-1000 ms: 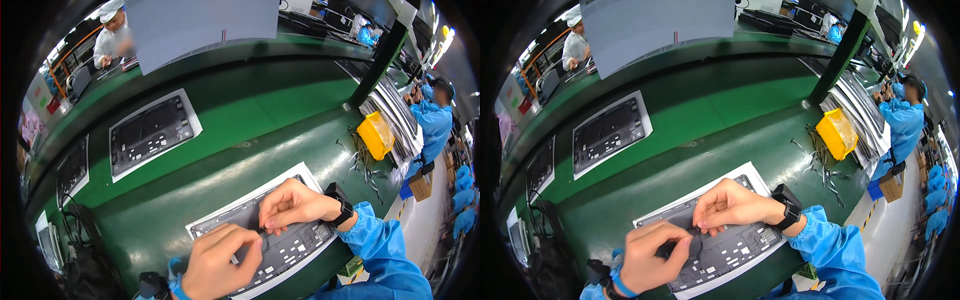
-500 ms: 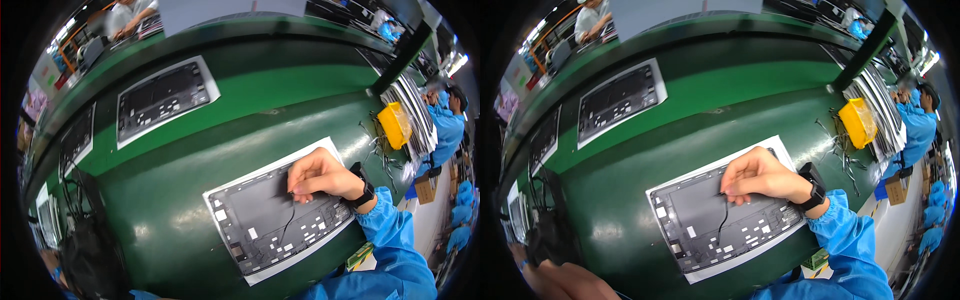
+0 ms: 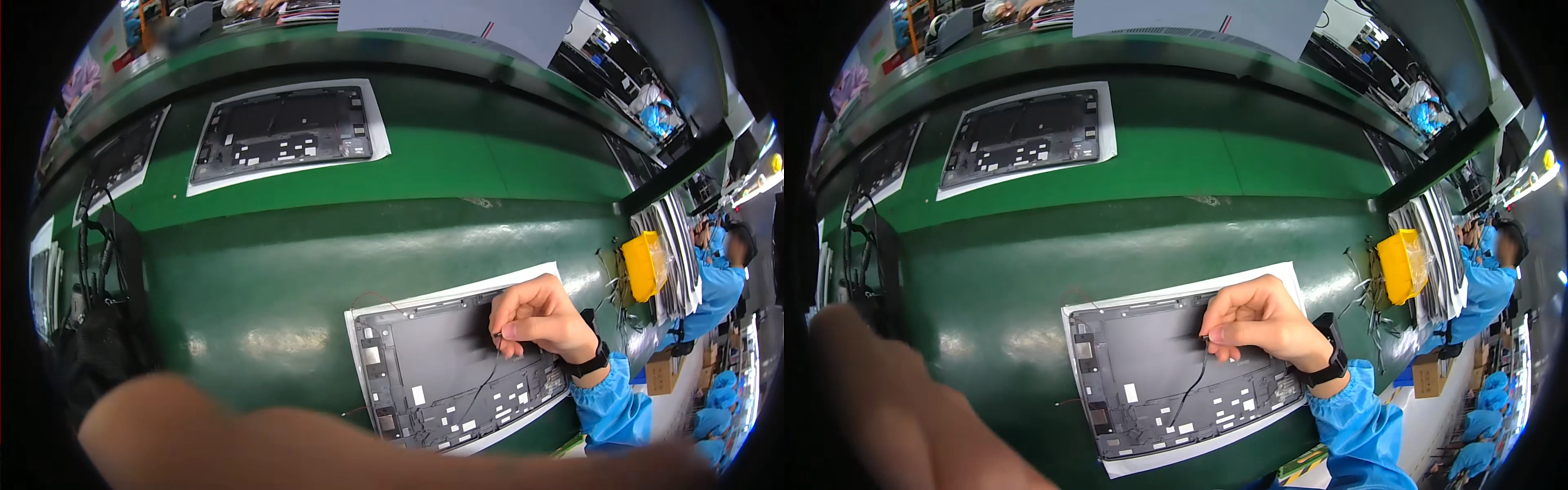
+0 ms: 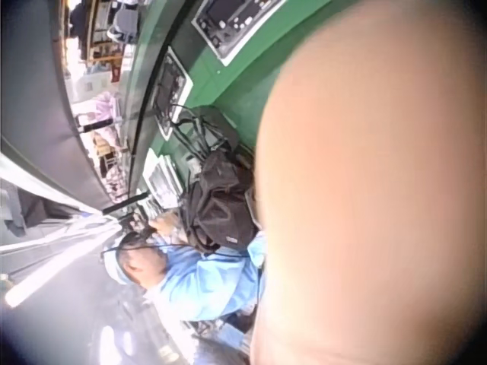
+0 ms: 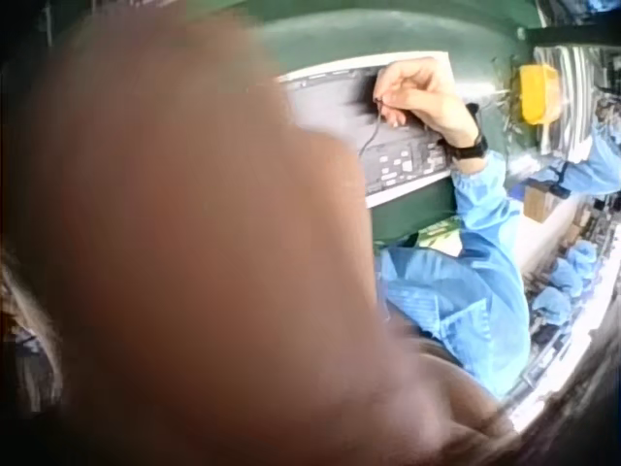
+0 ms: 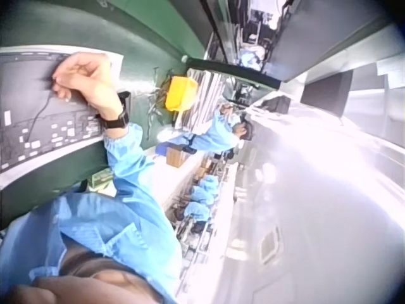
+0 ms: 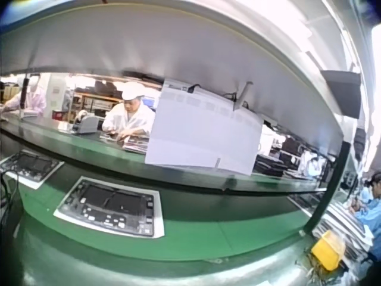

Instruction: The recorder is assembling plastic electronic component housings by manually attaching rubber gaskets or seals on an assembly line.

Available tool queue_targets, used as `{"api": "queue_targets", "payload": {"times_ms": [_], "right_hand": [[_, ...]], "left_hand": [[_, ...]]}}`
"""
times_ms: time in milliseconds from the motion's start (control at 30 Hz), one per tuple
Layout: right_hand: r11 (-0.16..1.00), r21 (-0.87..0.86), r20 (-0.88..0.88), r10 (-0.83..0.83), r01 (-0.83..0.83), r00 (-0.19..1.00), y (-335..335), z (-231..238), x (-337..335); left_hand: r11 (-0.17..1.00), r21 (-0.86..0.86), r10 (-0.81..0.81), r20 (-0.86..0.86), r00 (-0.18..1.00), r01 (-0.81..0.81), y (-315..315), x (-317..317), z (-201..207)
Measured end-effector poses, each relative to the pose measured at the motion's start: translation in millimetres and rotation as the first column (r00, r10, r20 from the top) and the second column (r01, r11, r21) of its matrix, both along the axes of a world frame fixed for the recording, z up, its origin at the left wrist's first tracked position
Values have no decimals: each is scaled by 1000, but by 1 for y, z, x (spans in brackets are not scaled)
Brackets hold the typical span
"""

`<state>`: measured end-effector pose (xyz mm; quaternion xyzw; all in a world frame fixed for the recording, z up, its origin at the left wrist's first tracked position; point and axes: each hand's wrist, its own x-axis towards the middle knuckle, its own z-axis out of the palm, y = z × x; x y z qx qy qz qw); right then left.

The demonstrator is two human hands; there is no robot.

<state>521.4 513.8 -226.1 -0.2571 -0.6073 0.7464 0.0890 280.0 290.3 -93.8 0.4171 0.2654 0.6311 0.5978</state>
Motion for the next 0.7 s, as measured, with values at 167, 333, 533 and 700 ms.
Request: {"api": "queue_targets", "payload": {"times_ms": [167, 333, 533, 700], "right_hand": [[990, 132, 93, -56, 44, 994, 4, 14, 17], [1000, 30, 24, -8, 8, 1000, 4, 4, -3], [998, 42, -33, -49, 51, 998, 1, 1, 0], [986, 54, -116, -151, 158, 982, -5, -8, 4]], "left_hand": [[971, -175, -111, 261, 959, 160, 41, -16, -22], [915, -327, 197, -152, 969, -237, 75, 1, -37], [950, 7, 195, -796, 573, -313, 79, 49, -84], [918, 231, 346, -863, 367, -322, 83, 73, -118]]}}
